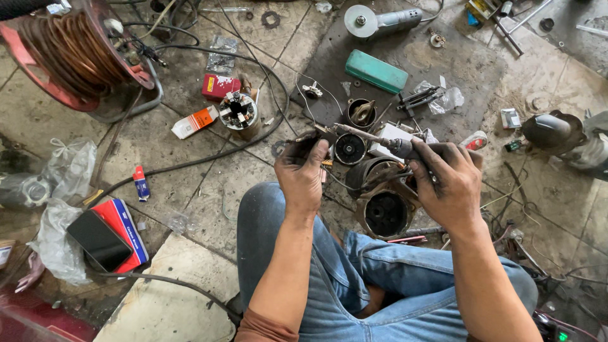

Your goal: The person sits on the floor and works on an electric motor. They use a rotary tool to grind or clean the motor housing, then apply a substance from a small tube to the motor's interior. The person handles various motor parts and tools throughout the process.

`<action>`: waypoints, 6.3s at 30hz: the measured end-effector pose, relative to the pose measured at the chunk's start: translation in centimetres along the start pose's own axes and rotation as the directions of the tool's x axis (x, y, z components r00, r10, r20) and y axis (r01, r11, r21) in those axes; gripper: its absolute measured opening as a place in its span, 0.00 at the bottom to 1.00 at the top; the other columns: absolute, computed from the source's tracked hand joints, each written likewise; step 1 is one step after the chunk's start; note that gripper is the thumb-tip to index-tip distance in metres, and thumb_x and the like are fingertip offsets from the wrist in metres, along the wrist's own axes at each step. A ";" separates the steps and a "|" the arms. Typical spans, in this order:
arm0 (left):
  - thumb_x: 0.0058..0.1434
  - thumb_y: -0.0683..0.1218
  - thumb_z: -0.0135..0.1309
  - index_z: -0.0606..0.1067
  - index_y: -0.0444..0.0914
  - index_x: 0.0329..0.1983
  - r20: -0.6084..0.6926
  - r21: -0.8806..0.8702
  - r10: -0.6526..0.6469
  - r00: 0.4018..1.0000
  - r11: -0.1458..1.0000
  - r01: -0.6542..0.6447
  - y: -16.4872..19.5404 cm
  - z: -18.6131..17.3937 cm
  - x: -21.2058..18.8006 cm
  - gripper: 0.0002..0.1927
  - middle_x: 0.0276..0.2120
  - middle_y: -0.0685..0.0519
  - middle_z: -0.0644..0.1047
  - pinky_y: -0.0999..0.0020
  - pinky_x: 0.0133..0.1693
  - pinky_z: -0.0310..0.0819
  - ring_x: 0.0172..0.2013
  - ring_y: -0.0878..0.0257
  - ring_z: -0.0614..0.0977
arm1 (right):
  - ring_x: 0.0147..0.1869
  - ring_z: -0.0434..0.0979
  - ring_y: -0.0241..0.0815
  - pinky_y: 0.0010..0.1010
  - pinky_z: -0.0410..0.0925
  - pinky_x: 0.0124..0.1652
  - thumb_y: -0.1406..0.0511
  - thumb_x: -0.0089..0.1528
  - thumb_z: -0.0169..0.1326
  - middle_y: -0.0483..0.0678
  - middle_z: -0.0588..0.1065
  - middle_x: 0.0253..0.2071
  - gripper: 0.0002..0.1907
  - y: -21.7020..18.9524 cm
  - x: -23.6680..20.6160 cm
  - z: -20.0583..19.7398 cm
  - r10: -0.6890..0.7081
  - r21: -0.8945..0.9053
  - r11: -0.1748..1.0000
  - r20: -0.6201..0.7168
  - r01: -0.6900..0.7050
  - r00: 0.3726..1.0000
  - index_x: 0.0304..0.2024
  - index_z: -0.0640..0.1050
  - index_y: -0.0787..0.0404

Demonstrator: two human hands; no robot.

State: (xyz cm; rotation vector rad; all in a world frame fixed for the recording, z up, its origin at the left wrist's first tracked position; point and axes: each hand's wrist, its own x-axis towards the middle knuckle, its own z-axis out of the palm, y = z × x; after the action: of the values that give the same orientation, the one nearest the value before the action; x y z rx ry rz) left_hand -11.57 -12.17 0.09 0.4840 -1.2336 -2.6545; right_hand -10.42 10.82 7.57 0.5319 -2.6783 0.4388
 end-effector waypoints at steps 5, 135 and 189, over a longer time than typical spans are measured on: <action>0.62 0.42 0.65 0.81 0.33 0.43 -0.019 0.013 0.055 0.998 0.998 -0.054 -0.2 0.0 0.2 0.10 0.33 0.56 0.80 0.77 0.29 0.68 0.28 0.72 0.75 | 0.50 0.77 0.50 0.41 0.62 0.52 0.65 0.65 0.62 0.49 0.78 0.46 0.18 -0.1 0.0 0.0 -0.003 0.004 1.000 0.010 0.003 1.000 0.58 0.81 0.57; 0.63 0.41 0.65 0.81 0.32 0.41 -0.044 0.095 0.121 0.992 0.989 -0.116 -0.4 -1.1 0.8 0.08 0.35 0.54 0.82 0.75 0.39 0.74 0.35 0.69 0.80 | 0.48 0.76 0.48 0.40 0.62 0.50 0.65 0.65 0.62 0.48 0.78 0.44 0.16 -0.3 0.5 1.0 0.003 0.006 1.000 0.063 -0.003 0.998 0.56 0.81 0.58; 0.68 0.33 0.59 0.80 0.32 0.50 0.141 0.134 0.247 0.959 0.955 -0.265 -1.9 -4.0 3.1 0.09 0.47 0.50 0.81 0.70 0.50 0.80 0.46 0.66 0.82 | 0.52 0.77 0.49 0.40 0.64 0.53 0.65 0.69 0.61 0.49 0.78 0.45 0.16 -0.9 -0.5 0.7 0.047 -0.068 0.997 0.031 -0.045 0.998 0.59 0.81 0.58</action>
State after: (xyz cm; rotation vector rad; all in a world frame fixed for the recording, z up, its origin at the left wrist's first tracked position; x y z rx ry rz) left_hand -13.06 -14.73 -4.47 0.1670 -1.4339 -2.4136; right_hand -9.80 9.90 6.90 0.4629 -2.7304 0.3536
